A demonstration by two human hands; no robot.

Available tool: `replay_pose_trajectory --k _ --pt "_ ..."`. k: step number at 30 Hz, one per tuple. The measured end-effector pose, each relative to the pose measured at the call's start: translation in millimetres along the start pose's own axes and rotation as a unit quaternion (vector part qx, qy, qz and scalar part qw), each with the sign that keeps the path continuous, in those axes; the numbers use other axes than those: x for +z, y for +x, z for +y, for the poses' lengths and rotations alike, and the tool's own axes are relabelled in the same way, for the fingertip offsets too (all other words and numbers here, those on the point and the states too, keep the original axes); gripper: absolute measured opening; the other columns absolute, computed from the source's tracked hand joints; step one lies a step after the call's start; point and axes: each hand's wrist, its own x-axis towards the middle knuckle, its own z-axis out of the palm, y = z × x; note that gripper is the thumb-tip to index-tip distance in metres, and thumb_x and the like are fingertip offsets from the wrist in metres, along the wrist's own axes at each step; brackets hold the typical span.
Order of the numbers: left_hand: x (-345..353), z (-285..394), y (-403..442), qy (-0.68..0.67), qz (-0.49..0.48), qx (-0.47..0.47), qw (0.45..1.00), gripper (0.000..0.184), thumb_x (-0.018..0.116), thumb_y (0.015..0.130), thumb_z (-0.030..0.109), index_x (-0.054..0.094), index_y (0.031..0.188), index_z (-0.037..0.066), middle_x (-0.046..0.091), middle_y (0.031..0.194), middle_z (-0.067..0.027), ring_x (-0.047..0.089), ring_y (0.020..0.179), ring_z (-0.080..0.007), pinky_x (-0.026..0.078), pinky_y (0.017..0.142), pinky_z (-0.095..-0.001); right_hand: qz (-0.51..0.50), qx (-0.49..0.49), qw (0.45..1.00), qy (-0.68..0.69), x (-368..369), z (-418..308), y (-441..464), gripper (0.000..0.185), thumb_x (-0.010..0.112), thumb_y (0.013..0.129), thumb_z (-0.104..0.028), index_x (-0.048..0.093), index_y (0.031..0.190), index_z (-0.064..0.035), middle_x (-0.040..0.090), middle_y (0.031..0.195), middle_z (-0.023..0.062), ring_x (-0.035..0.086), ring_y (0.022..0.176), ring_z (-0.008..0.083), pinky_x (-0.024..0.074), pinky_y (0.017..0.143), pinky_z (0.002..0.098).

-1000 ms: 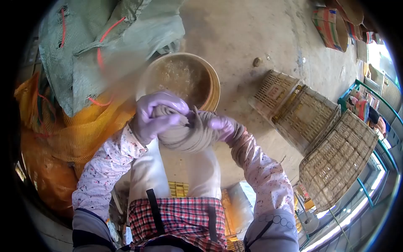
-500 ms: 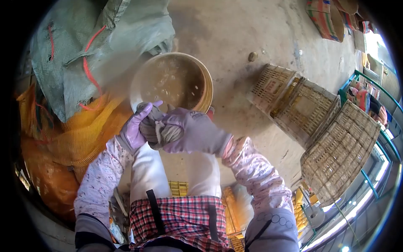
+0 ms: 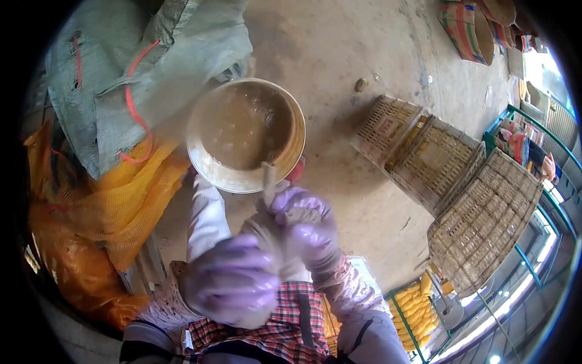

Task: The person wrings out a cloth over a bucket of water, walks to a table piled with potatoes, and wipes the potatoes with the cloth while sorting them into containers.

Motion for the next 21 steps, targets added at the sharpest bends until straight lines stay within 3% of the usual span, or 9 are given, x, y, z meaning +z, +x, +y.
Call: replay_pose_trajectory --k 4,8,11,13,15,16,19,20,21 --pt "11 32 43 0.176 -0.123 0.13 0.968 0.022 0.064 0.087 0.022 0.065 0.106 0.01 0.063 0.109 -0.0114 0.059 0.109 -0.0302 0.047 0.1 -0.054 -0.036 0.071 0.996 0.03 -10 1 9 0.023 0.073 0.077 -0.019 0.063 0.082 0.0015 0.061 0.092 0.0149 0.059 0.086 0.025 0.0485 0.08 0.0393" --pt "30 21 50 0.202 -0.191 0.157 0.948 0.017 0.061 0.087 0.023 0.063 0.099 0.01 0.061 0.099 -0.0096 0.058 0.099 -0.0289 0.046 0.091 -0.0509 -0.132 0.085 0.964 -0.215 -26 -13 29 0.035 0.073 0.078 -0.032 0.063 0.081 0.0015 0.064 0.091 0.0131 0.061 0.085 0.0233 0.0495 0.076 0.034" --pt "46 3 43 0.216 -0.244 0.159 0.932 0.015 0.059 0.087 0.024 0.062 0.093 0.011 0.06 0.092 -0.0082 0.057 0.091 -0.028 0.045 0.084 -0.0486 -0.205 0.101 0.877 -0.423 -7 -35 56 0.043 0.075 0.075 -0.04 0.065 0.079 0.0013 0.066 0.088 0.0108 0.062 0.084 0.0181 0.0495 0.075 0.0299" --pt "52 -17 40 0.227 -0.281 0.15 0.92 0.014 0.058 0.087 0.025 0.062 0.09 0.011 0.059 0.088 -0.0073 0.057 0.085 -0.0274 0.045 0.079 -0.0471 -0.191 0.115 0.874 -0.431 6 -29 68 0.028 0.076 0.072 -0.027 0.067 0.075 -0.0004 0.066 0.079 0.0059 0.062 0.072 0.0143 0.0492 0.067 0.0289" --pt "56 -44 29 0.24 -0.32 0.133 0.907 0.015 0.057 0.087 0.026 0.061 0.086 0.011 0.058 0.083 -0.0063 0.057 0.08 -0.0267 0.044 0.075 -0.0456 -0.131 0.189 0.825 -0.516 30 -33 72 0.019 0.076 0.071 -0.019 0.069 0.074 -0.0018 0.066 0.074 0.0038 0.061 0.067 0.0136 0.0487 0.063 0.029" --pt "60 -60 23 0.246 -0.341 0.122 0.899 0.015 0.056 0.087 0.026 0.06 0.084 0.012 0.057 0.081 -0.0059 0.056 0.077 -0.0264 0.044 0.073 -0.0448 -0.128 0.191 0.796 -0.561 39 -33 75 0.017 0.078 0.063 0.0 0.068 0.077 -0.0022 0.067 0.076 0.0059 0.063 0.069 0.0144 0.0499 0.065 0.0283" --pt "60 -104 15 0.265 -0.379 0.094 0.882 0.018 0.054 0.087 0.027 0.059 0.079 0.012 0.056 0.073 -0.0045 0.056 0.069 -0.0255 0.044 0.066 -0.0425 -0.155 0.054 0.719 -0.675 21 -11 83 0.016 0.077 0.064 -0.001 0.068 0.077 -0.0028 0.066 0.072 0.0046 0.062 0.067 0.013 0.0501 0.063 0.0285" --pt "58 -116 20 0.279 -0.394 0.091 0.871 0.017 0.055 0.087 0.027 0.059 0.079 0.012 0.057 0.074 -0.0048 0.056 0.07 -0.0257 0.044 0.066 -0.0424 -0.114 0.083 0.725 -0.675 22 -4 87 0.015 0.075 0.061 -0.01 0.066 0.072 -0.0053 0.066 0.075 0.0173 0.065 0.07 0.0355 0.0526 0.066 0.0409" --pt "55 -129 25 0.296 -0.402 0.087 0.862 0.017 0.055 0.086 0.027 0.06 0.079 0.012 0.057 0.074 -0.0052 0.057 0.07 -0.0259 0.045 0.066 -0.0423 -0.12 0.08 0.698 -0.701 16 3 93 0.016 0.075 0.062 -0.012 0.067 0.073 -0.0053 0.066 0.075 0.0173 0.066 0.071 0.0357 0.0527 0.068 0.0412"
